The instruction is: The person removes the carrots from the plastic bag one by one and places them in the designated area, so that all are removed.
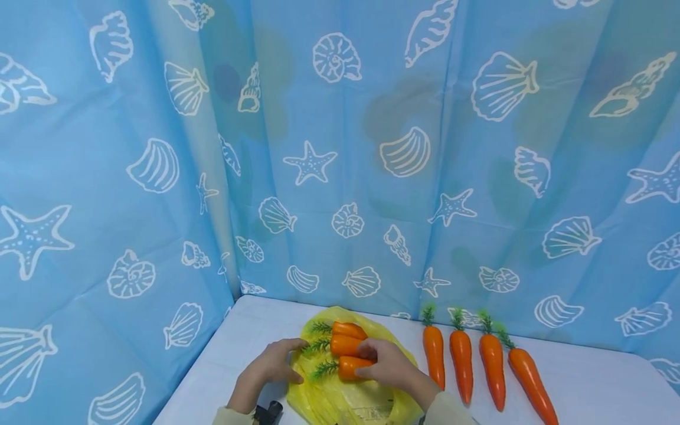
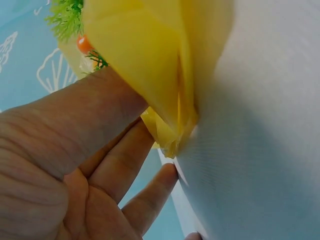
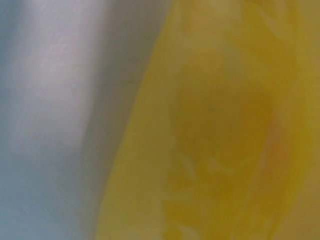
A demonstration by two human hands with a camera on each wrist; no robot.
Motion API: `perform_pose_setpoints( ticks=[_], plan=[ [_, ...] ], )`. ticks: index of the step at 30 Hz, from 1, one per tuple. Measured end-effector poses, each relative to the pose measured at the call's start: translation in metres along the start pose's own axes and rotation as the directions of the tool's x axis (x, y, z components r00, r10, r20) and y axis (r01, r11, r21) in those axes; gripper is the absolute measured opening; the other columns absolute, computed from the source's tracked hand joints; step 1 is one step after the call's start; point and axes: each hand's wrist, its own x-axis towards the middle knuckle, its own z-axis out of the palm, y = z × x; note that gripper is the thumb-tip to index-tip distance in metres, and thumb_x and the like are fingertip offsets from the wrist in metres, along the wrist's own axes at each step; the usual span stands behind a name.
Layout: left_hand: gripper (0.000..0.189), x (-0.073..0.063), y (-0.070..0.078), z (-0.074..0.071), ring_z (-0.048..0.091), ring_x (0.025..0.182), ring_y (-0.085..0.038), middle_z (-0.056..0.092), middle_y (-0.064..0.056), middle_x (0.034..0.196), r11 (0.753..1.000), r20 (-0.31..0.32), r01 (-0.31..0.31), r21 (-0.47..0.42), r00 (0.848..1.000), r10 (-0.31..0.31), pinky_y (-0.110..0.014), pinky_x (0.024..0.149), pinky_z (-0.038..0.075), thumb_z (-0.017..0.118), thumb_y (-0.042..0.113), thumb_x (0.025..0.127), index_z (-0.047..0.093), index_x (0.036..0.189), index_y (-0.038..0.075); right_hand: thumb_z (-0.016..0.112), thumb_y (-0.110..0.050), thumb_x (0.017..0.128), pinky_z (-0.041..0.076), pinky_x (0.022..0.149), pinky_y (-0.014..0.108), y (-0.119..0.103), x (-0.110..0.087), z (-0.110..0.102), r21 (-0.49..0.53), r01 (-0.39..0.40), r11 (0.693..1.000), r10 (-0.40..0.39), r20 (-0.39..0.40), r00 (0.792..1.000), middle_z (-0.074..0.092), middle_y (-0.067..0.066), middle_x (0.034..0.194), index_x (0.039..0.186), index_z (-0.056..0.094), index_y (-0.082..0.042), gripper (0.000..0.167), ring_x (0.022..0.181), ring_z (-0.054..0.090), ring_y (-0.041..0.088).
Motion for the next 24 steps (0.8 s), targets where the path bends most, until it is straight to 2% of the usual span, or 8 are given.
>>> perform_pose_setpoints(
  ticks=[10, 16, 24],
  plan=[
    [0.060, 0.000, 0.005, -0.004, 0.047, 0.133, -0.042, 0.061, -0.013, 0.135, 1.000, -0.005, 0.020, -0.012, 1.000, -0.020, -0.070, 0.118, 0.013, 0.086, 0.011, 0.072, 0.064, 0.128, 0.011, 0.079, -0.022, 0.082, 0.056, 0.084, 0.038, -0.003, 0.003, 0.009, -0.075, 0.050, 0.996, -0.048, 0.035, 0.998, 0.069, 0.006, 0.112, 0.114, 0.067, -0.005, 0.038, 0.100, 0.064, 0.024],
    [0.059, -0.001, 0.005, 0.000, 0.048, 0.133, -0.042, 0.062, -0.014, 0.134, 1.000, 0.009, 0.020, -0.017, 1.000, -0.020, -0.070, 0.117, 0.013, 0.085, 0.009, 0.072, 0.065, 0.128, 0.010, 0.082, -0.024, 0.079, 0.054, 0.084, 0.038, -0.004, -0.001, 0.018, -0.125, 0.031, 0.992, -0.024, 0.059, 0.998, 0.069, 0.002, 0.112, 0.112, 0.067, -0.009, 0.039, 0.099, 0.063, 0.021],
    [0.057, 0.001, 0.004, -0.001, 0.050, 0.131, -0.041, 0.063, -0.012, 0.132, 0.999, -0.001, 0.035, -0.002, 0.999, -0.035, -0.071, 0.117, 0.013, 0.082, 0.003, 0.073, 0.066, 0.126, 0.011, 0.084, -0.022, 0.077, 0.053, 0.082, 0.039, -0.011, -0.001, 0.021, -0.143, -0.006, 0.990, 0.020, 0.092, 0.996, 0.068, 0.001, 0.109, 0.114, 0.067, -0.008, 0.043, 0.095, 0.061, 0.018]
  ],
)
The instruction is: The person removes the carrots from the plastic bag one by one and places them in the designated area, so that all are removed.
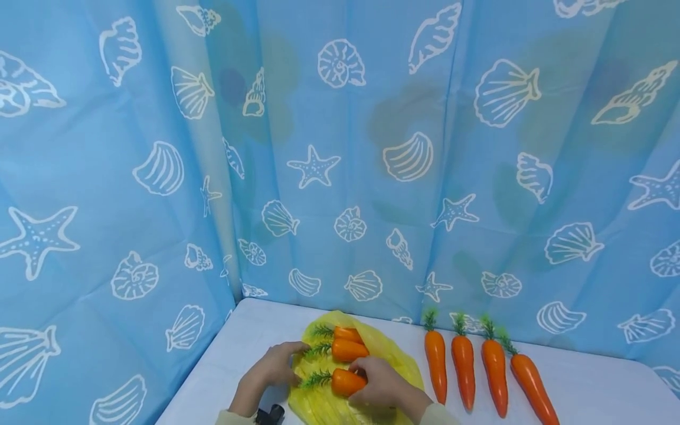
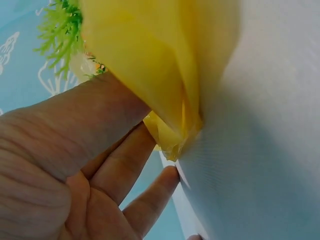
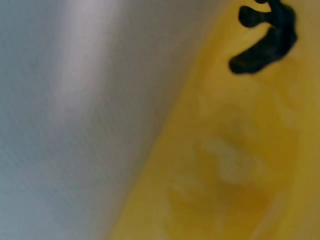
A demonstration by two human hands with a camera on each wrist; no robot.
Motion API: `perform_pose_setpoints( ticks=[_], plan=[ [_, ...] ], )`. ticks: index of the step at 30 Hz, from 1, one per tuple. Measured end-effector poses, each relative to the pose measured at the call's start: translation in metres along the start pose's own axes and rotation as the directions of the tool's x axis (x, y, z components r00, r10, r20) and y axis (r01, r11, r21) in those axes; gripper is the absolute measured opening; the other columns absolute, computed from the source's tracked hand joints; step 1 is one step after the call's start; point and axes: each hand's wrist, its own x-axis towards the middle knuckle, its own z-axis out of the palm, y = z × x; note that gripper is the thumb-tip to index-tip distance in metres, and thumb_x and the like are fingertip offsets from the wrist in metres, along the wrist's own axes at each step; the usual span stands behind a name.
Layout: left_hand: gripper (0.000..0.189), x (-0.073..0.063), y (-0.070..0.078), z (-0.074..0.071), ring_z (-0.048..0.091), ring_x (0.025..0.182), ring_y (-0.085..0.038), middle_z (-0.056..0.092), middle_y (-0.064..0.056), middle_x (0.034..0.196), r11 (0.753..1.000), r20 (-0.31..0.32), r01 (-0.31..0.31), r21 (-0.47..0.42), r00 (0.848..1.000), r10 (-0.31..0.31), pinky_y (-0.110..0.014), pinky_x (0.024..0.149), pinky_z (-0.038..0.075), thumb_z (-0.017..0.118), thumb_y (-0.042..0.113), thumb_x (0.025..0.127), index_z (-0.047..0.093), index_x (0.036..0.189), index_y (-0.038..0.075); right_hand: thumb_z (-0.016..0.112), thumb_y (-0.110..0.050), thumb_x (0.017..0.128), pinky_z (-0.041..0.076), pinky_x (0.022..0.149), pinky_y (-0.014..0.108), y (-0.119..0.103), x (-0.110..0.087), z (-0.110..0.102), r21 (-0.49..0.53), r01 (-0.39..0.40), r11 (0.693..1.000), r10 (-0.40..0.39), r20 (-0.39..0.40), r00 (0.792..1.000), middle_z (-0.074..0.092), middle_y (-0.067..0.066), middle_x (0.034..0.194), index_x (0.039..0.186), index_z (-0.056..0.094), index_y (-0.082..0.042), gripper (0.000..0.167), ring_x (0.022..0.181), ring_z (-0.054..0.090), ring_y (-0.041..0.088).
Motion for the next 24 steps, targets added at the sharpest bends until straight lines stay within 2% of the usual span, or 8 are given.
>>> perform_pose_setpoints(
  ticks=[5, 14, 21, 24],
  plan=[
    [0.058, -0.001, 0.001, -0.001, 0.048, 0.133, -0.042, 0.062, -0.013, 0.134, 1.000, -0.011, -0.011, -0.006, 1.000, 0.011, -0.070, 0.118, 0.013, 0.084, 0.007, 0.072, 0.065, 0.127, 0.011, 0.082, -0.025, 0.079, 0.053, 0.078, 0.035, -0.003, -0.001, 0.000, 0.036, -0.002, 0.999, 0.002, -0.006, 1.000, 0.068, 0.000, 0.106, 0.114, 0.067, -0.007, 0.043, 0.091, 0.060, 0.017],
    [0.063, -0.004, 0.000, -0.003, 0.047, 0.133, -0.043, 0.061, -0.016, 0.136, 1.000, 0.003, -0.022, -0.001, 1.000, 0.022, -0.071, 0.117, 0.014, 0.086, 0.011, 0.071, 0.063, 0.129, 0.007, 0.075, -0.033, 0.087, 0.055, 0.075, 0.029, -0.018, -0.007, -0.001, 0.184, -0.002, 0.983, 0.025, -0.123, 0.992, 0.067, 0.005, 0.108, 0.124, 0.061, 0.001, 0.052, 0.091, 0.061, 0.016],
    [0.061, -0.004, -0.001, -0.003, 0.047, 0.133, -0.043, 0.061, -0.014, 0.135, 0.999, -0.005, -0.035, -0.004, 0.999, 0.034, -0.072, 0.116, 0.014, 0.086, 0.012, 0.072, 0.063, 0.129, 0.010, 0.073, -0.031, 0.090, 0.056, 0.074, 0.031, -0.038, -0.009, -0.007, 0.264, 0.037, 0.964, 0.011, -0.178, 0.984, 0.067, 0.006, 0.106, 0.123, 0.061, -0.002, 0.046, 0.090, 0.061, 0.017],
    [0.061, -0.004, -0.001, 0.000, 0.046, 0.133, -0.044, 0.060, -0.015, 0.136, 0.999, -0.001, -0.042, -0.005, 0.999, 0.042, -0.073, 0.116, 0.013, 0.086, 0.012, 0.072, 0.063, 0.129, 0.010, 0.072, -0.033, 0.090, 0.057, 0.074, 0.031, -0.043, -0.013, -0.009, 0.271, 0.027, 0.962, 0.032, -0.212, 0.977, 0.067, 0.006, 0.110, 0.126, 0.059, -0.002, 0.050, 0.090, 0.061, 0.017]
  ],
)
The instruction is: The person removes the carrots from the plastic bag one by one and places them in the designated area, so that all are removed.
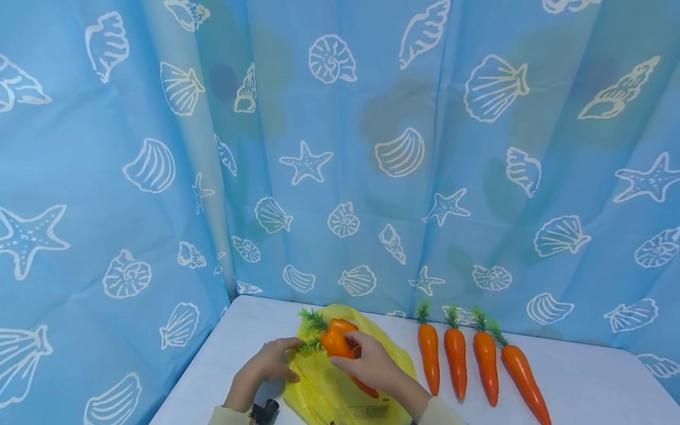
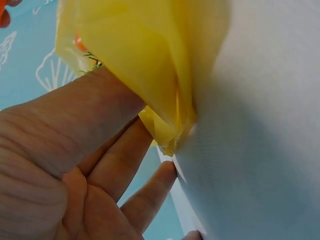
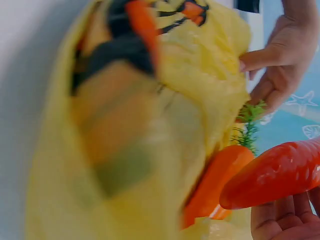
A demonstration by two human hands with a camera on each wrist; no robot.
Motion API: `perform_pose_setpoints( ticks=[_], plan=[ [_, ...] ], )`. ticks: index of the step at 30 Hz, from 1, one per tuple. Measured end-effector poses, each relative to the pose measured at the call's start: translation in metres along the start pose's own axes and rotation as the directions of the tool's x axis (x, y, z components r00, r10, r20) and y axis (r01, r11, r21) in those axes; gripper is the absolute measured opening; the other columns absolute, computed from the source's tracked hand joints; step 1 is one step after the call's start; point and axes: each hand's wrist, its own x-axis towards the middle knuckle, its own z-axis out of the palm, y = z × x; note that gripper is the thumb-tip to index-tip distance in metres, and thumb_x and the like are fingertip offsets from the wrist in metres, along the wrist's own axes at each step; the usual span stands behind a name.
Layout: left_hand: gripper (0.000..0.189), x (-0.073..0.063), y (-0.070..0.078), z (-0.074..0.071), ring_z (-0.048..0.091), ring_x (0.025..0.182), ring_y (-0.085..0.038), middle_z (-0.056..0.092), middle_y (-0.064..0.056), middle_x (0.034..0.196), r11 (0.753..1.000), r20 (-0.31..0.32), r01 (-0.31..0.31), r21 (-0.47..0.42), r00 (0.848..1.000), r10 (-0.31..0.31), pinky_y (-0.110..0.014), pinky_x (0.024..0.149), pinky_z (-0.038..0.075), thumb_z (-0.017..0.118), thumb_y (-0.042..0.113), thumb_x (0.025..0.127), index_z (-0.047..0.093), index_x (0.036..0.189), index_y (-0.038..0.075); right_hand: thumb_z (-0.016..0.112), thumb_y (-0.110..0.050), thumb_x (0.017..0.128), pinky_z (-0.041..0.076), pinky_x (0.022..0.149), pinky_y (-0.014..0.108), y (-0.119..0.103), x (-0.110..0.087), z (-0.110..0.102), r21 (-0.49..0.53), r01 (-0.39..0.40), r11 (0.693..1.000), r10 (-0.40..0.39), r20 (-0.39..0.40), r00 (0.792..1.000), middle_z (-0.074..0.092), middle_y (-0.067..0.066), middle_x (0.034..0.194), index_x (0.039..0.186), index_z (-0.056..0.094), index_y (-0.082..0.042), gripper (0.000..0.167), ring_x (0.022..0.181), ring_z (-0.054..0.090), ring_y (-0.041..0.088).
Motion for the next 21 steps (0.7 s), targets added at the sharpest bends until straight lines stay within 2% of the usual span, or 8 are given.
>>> perform_pose_setpoints(
  ticks=[6, 11, 21],
  plan=[
    [0.060, 0.003, 0.001, -0.003, 0.048, 0.132, -0.044, 0.062, -0.015, 0.135, 1.000, -0.001, -0.019, 0.006, 1.000, 0.019, -0.075, 0.114, 0.014, 0.086, 0.010, 0.072, 0.064, 0.128, 0.009, 0.070, -0.034, 0.092, 0.057, 0.075, 0.030, -0.010, 0.003, -0.005, 0.023, 0.026, 0.999, -0.025, -0.027, 0.999, 0.066, 0.007, 0.116, 0.133, 0.057, -0.003, 0.053, 0.092, 0.062, 0.017],
    [0.060, 0.001, 0.000, 0.001, 0.048, 0.132, -0.044, 0.062, -0.015, 0.135, 1.000, 0.002, -0.017, -0.003, 1.000, 0.017, -0.074, 0.114, 0.013, 0.086, 0.011, 0.072, 0.064, 0.128, 0.009, 0.070, -0.032, 0.092, 0.057, 0.075, 0.031, -0.010, -0.001, -0.006, 0.042, 0.035, 0.999, -0.034, -0.031, 0.999, 0.066, 0.007, 0.119, 0.134, 0.056, -0.005, 0.052, 0.092, 0.062, 0.017],
    [0.061, 0.001, 0.000, 0.001, 0.046, 0.134, -0.044, 0.060, -0.015, 0.137, 1.000, -0.002, 0.003, -0.011, 1.000, -0.003, -0.072, 0.116, 0.013, 0.086, 0.013, 0.073, 0.063, 0.130, 0.010, 0.071, -0.033, 0.091, 0.059, 0.078, 0.033, -0.016, -0.004, -0.017, 0.014, -0.014, 1.000, 0.015, -0.074, 0.997, 0.066, 0.006, 0.119, 0.130, 0.059, -0.006, 0.050, 0.094, 0.062, 0.017]
  ],
)
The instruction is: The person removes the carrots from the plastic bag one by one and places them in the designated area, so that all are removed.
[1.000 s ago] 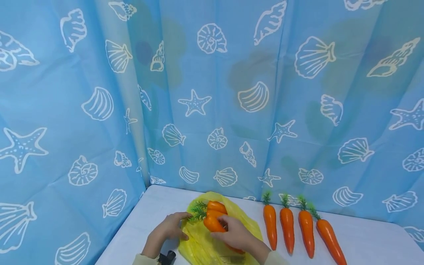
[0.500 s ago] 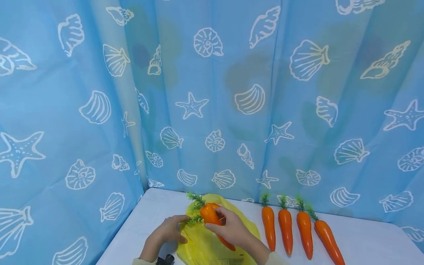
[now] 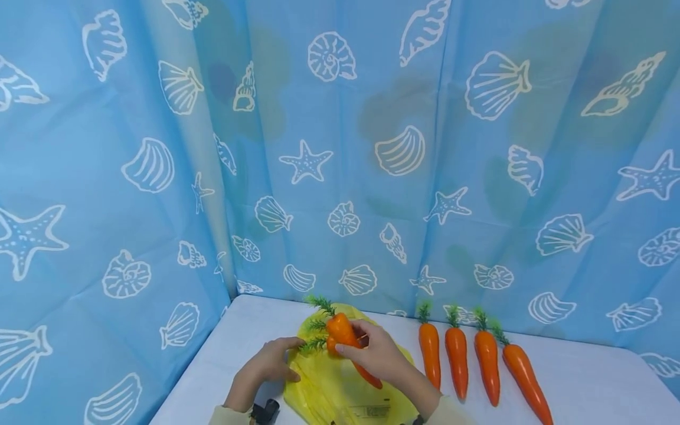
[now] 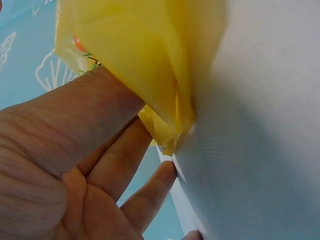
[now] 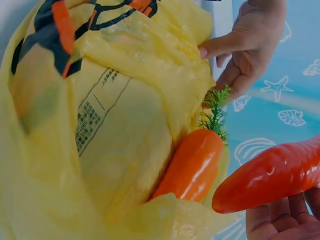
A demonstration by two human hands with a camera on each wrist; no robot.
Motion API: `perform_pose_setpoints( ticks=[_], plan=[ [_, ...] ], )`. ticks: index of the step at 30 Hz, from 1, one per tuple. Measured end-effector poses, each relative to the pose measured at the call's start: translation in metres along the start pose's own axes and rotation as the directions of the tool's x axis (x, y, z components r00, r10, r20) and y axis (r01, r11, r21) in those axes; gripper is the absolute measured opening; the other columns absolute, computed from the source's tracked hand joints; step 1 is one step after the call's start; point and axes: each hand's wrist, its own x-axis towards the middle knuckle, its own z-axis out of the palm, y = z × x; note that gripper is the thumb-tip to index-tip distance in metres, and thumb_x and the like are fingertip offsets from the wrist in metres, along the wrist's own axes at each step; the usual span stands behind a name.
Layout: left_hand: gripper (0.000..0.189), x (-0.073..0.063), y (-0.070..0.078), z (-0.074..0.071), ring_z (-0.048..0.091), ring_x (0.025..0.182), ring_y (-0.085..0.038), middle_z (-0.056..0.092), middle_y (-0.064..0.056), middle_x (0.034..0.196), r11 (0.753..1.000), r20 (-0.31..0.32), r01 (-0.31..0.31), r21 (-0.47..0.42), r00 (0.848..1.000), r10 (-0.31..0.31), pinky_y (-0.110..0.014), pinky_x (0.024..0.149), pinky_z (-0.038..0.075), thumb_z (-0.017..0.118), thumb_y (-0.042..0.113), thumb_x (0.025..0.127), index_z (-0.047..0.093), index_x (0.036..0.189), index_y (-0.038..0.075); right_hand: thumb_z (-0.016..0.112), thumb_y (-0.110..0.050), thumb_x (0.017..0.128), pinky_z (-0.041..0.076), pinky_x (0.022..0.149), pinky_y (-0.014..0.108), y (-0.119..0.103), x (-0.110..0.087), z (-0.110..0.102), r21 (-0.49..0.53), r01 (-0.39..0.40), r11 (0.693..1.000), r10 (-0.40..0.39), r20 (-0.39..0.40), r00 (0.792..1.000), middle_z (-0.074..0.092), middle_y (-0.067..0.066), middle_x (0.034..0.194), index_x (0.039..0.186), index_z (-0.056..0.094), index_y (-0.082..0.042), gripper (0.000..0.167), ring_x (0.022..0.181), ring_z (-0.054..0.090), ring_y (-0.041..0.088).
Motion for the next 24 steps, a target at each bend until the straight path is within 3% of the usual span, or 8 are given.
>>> perform_pose_setpoints(
  ticks=[8, 14, 24],
  plan=[
    [0.061, -0.003, 0.002, -0.001, 0.046, 0.133, -0.044, 0.061, -0.015, 0.136, 1.000, 0.003, 0.000, 0.000, 1.000, 0.000, -0.072, 0.116, 0.013, 0.086, 0.012, 0.073, 0.064, 0.129, 0.010, 0.070, -0.036, 0.091, 0.058, 0.076, 0.028, 0.000, -0.004, -0.010, -0.004, 0.015, 1.000, -0.015, -0.018, 1.000, 0.066, 0.006, 0.117, 0.132, 0.058, -0.006, 0.051, 0.094, 0.063, 0.017],
    [0.061, -0.001, 0.002, -0.003, 0.048, 0.132, -0.044, 0.061, -0.016, 0.135, 1.000, -0.001, -0.014, 0.018, 1.000, 0.014, -0.073, 0.115, 0.014, 0.086, 0.011, 0.072, 0.063, 0.129, 0.009, 0.072, -0.035, 0.090, 0.060, 0.077, 0.030, -0.004, -0.010, -0.023, -0.018, 0.007, 1.000, -0.009, -0.086, 0.996, 0.066, 0.007, 0.113, 0.133, 0.057, -0.005, 0.054, 0.095, 0.063, 0.018],
    [0.062, -0.001, 0.000, -0.001, 0.048, 0.131, -0.044, 0.061, -0.015, 0.135, 1.000, 0.007, -0.023, 0.021, 1.000, 0.023, -0.075, 0.114, 0.015, 0.086, 0.011, 0.071, 0.063, 0.129, 0.009, 0.075, -0.036, 0.087, 0.061, 0.076, 0.031, -0.002, -0.022, -0.034, -0.050, -0.095, 0.994, 0.086, -0.163, 0.983, 0.067, 0.005, 0.112, 0.132, 0.059, -0.007, 0.056, 0.091, 0.063, 0.016]
  ],
)
